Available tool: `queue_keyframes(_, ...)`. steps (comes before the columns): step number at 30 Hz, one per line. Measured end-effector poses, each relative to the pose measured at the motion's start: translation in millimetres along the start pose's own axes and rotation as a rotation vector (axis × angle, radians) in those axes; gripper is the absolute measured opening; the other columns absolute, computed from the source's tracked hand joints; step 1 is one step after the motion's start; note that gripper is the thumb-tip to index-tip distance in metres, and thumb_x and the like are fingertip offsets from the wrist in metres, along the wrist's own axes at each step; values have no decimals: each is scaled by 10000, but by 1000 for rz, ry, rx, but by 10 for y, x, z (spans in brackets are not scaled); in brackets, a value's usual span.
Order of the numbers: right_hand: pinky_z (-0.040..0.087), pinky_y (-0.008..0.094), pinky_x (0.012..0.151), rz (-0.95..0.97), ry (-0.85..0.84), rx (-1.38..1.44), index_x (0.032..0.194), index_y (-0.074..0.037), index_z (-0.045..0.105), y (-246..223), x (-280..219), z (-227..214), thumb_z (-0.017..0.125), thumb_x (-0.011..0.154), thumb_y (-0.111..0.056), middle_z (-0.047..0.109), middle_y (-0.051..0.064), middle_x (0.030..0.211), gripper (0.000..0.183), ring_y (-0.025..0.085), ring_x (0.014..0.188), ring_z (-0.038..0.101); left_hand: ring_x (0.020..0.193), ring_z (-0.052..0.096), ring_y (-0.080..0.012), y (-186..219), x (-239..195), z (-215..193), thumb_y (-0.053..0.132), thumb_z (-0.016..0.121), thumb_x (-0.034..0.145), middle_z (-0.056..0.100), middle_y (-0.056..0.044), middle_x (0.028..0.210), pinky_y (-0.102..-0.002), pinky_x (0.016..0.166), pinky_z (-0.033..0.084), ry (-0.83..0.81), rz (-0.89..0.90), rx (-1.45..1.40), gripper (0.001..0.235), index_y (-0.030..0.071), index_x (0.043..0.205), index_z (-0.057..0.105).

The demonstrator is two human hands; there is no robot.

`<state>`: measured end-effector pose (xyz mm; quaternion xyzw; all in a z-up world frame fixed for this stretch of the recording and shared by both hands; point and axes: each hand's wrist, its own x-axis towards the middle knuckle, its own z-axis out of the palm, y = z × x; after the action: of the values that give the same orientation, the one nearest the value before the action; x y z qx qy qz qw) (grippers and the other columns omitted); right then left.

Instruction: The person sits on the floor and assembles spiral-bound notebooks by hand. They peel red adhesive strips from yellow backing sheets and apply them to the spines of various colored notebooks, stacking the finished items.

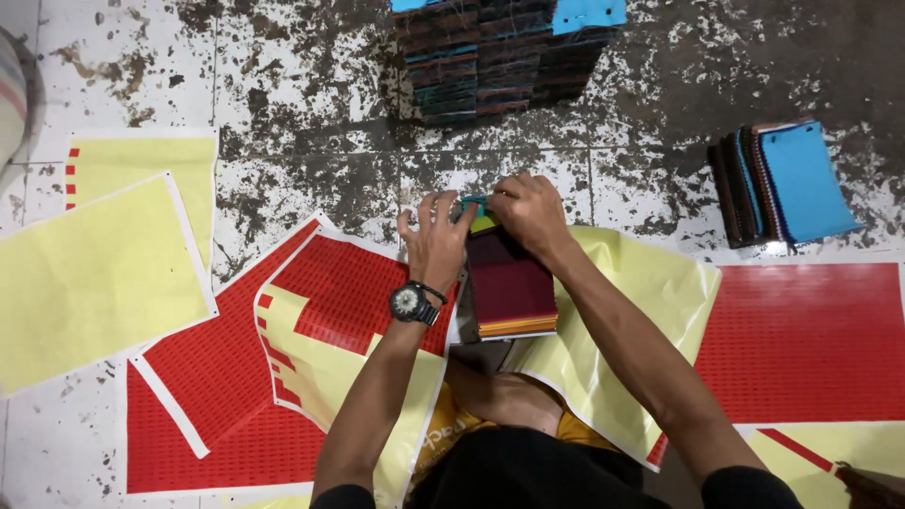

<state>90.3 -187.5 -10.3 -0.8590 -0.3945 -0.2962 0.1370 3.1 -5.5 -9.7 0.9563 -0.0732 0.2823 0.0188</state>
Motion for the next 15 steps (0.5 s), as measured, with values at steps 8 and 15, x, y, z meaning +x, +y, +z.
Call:
queue_keyframes(8, 574, 450, 762, 159, -438, 575, 848, -74, 701, -27, 199, -539, 825, 743, -113, 672, 98, 858, 167, 338, 885, 680, 1225, 574, -337, -221, 154, -231, -221, 447, 788, 504, -137, 1336, -405, 954, 534, -48, -595, -1293, 603, 58, 1310, 565)
queue_keyframes(15, 559, 447, 809, 550, -560, 932, 1039, -46, 782, -126, 332, -674, 751, 901, -142, 772, 180, 903, 171, 339, 909, 745, 1144, 647, -298, -98, 136, -30, -248, 425, 740, 548, -167, 1349, -306, 866, 634, -35, -667, -1683, 650, 1, 1330, 540)
